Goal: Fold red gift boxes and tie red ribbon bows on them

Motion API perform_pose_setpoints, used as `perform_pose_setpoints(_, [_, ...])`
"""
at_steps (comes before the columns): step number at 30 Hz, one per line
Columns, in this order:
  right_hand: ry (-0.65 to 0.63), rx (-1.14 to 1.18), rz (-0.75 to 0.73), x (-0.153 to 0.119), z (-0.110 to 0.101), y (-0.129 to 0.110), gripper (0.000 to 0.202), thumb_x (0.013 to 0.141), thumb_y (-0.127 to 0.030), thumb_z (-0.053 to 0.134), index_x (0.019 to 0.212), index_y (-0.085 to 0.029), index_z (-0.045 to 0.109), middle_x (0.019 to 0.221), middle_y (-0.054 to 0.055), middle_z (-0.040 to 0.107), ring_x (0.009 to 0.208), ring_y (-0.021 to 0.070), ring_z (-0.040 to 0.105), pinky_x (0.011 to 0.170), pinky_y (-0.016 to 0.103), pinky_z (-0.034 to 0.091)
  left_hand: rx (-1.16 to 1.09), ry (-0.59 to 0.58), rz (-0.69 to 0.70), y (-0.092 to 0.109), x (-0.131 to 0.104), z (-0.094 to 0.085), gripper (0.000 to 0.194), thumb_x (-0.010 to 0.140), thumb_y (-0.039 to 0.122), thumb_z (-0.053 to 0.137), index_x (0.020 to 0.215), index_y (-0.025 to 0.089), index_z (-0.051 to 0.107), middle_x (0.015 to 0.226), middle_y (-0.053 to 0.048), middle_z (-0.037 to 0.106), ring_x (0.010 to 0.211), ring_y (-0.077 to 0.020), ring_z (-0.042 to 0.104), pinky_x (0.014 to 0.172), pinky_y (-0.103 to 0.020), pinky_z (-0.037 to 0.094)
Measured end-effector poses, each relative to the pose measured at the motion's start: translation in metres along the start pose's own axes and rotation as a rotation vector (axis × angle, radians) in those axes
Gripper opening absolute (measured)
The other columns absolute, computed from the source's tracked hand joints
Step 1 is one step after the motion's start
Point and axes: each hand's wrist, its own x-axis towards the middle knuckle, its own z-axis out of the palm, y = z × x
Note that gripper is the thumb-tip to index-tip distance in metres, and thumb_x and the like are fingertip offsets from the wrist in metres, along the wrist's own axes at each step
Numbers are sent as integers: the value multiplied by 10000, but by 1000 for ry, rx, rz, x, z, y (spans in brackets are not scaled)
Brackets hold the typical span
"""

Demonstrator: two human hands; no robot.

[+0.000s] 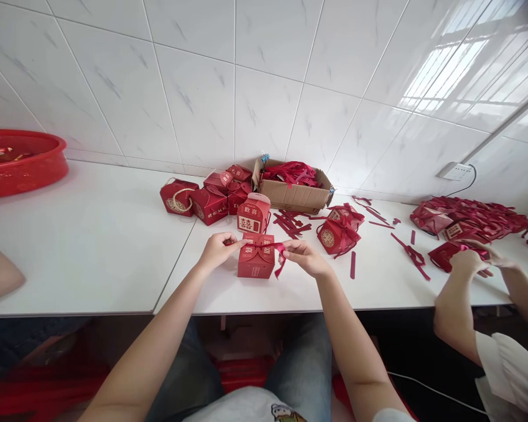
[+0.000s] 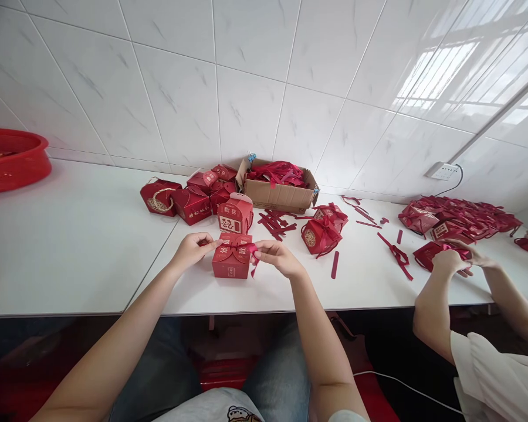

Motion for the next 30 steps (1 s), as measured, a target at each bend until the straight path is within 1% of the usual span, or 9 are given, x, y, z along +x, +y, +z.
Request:
perform_pose_setpoints(4, [75, 12, -39, 14, 10, -1, 383, 765, -496, 681, 1026, -215, 685, 715, 12, 681, 681, 161, 620, 730, 346, 510, 37, -29, 19, 1, 5, -3, 378, 675, 541, 690, 608, 197, 546, 595, 13, 540, 543, -133, 468, 536, -263, 403])
perform_pose_setpoints(7, [140, 13, -30, 23, 16, -3, 424, 775, -517, 659, 1075, -218, 671, 637, -8, 659, 602, 143, 602, 659, 310, 498, 112, 85, 105, 9, 9, -5, 329, 618, 490, 745, 718, 208, 606, 829, -29, 646, 757, -193, 572, 728, -314, 470])
perform_pose_setpoints(9, [171, 10, -29, 27, 20, -4, 436, 761, -521, 670, 1071, -214, 669, 632, -7, 661, 599, 144, 602, 647, 303, 493, 116, 143, 178, 21, 11, -3, 294, 657, 463, 724, 789, 213, 645, 956, -52, 666, 926, -231, 588, 874, -346, 450])
perform_pose_setpoints(11, [192, -4, -30, 30, 23, -5, 437, 752, -515, 680, 1066, -211, 665, 635, -6, 666, 606, 146, 606, 653, 303, 490, 44, 74, 206, 36, 13, 1, 278, 759, 477, 638, 846, 215, 675, 998, -55, 685, 1002, -238, 594, 929, -349, 429])
perform_pose_setpoints(14, [193, -14, -37, 31, 26, -4, 426, 761, -513, 670, 1068, -218, 645, 639, -10, 670, 640, 154, 630, 691, 317, 500, -86, -121, 162, 56, 15, 11, 388, 829, 552, 537, 821, 199, 698, 903, -52, 718, 914, -236, 634, 828, -331, 469])
perform_pose_setpoints(16, [189, -16, -33, 30, 28, -3, 409, 761, -517, 666, 1039, -220, 623, 631, -16, 668, 652, 161, 645, 713, 329, 509, -126, -185, 138, 63, 17, 17, 427, 817, 574, 544, 768, 183, 707, 795, -50, 719, 801, -229, 648, 740, -323, 482])
perform_pose_setpoints(20, [232, -90, -19, 29, 29, 0, 377, 763, -512, 667, 960, -210, 556, 609, -25, 658, 609, 148, 626, 678, 312, 494, -81, -111, 157, 64, 22, 24, 338, 763, 499, 636, 753, 173, 725, 796, -51, 736, 753, -225, 655, 714, -318, 486])
perform_pose_setpoints(25, [271, -321, 15, 33, 27, 1, 427, 748, -477, 669, 1051, -177, 641, 485, -81, 489, 448, 78, 396, 483, 230, 317, -83, -91, 172, 63, 22, 26, 278, 754, 430, 653, 789, 163, 721, 843, -58, 740, 777, -226, 657, 709, -315, 492])
perform_pose_setpoints(30, [345, -263, 23, 38, 30, 3, 298, 690, -468, 703, 732, -173, 703, 697, 12, 619, 545, 93, 465, 495, 243, 363, -83, -73, 193, 58, 20, 21, 283, 790, 441, 616, 838, 175, 700, 908, -63, 723, 837, -223, 645, 760, -319, 488])
